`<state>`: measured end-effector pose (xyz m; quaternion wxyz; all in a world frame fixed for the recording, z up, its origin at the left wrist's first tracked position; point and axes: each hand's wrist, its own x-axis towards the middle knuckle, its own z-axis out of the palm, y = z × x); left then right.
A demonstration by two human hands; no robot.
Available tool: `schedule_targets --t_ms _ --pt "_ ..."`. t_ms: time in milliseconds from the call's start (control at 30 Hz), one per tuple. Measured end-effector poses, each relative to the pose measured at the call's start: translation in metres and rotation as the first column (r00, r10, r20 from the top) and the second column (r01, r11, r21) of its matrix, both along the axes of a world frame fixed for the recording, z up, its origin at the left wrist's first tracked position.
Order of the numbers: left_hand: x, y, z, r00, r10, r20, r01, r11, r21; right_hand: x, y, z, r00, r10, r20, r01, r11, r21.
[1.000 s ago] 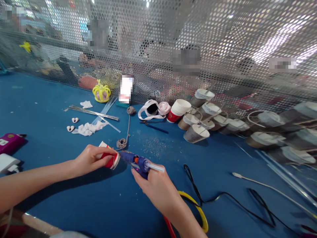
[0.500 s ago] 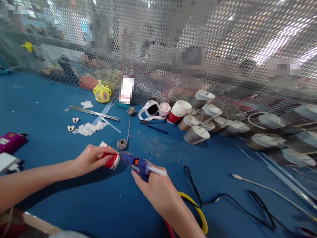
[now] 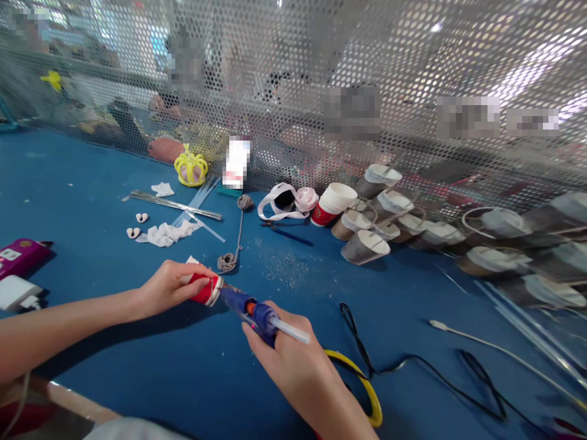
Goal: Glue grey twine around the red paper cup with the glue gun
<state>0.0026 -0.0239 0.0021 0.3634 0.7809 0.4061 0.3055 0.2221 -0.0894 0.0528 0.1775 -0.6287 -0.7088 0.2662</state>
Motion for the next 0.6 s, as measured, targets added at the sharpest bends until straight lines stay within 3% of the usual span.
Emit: schedule_targets --t_ms 133,300,500,600 --pt "0.0001 0.0005 0.0014 1.000 0.012 -0.019 -0.012 1.000 0.003 -0.0020 -0.0027 0.0030 0.999 0.042 0.000 -0.042 0.999 -0.025" --pt "0.0007 0.0010 0.0004 0.998 0.045 -0.036 -0.046 0.999 -0.004 -0.0021 -0.0028 0.0040 0.997 0.077 -0.001 -0.076 0.997 0.033" --pt "0.0007 -0.0014 -0.0035 0.999 -0.017 0.046 0.016 1.000 0.019 -0.0014 0.0016 0.0023 0.999 -0.011 -0.045 0.013 0.999 0.039" --pt "0.0003 -0.0031 -0.0044 1.000 -0.005 0.006 0.005 0.998 0.069 -0.0033 0.0046 0.0045 0.998 -0.042 -0.046 0.045 0.997 0.064"
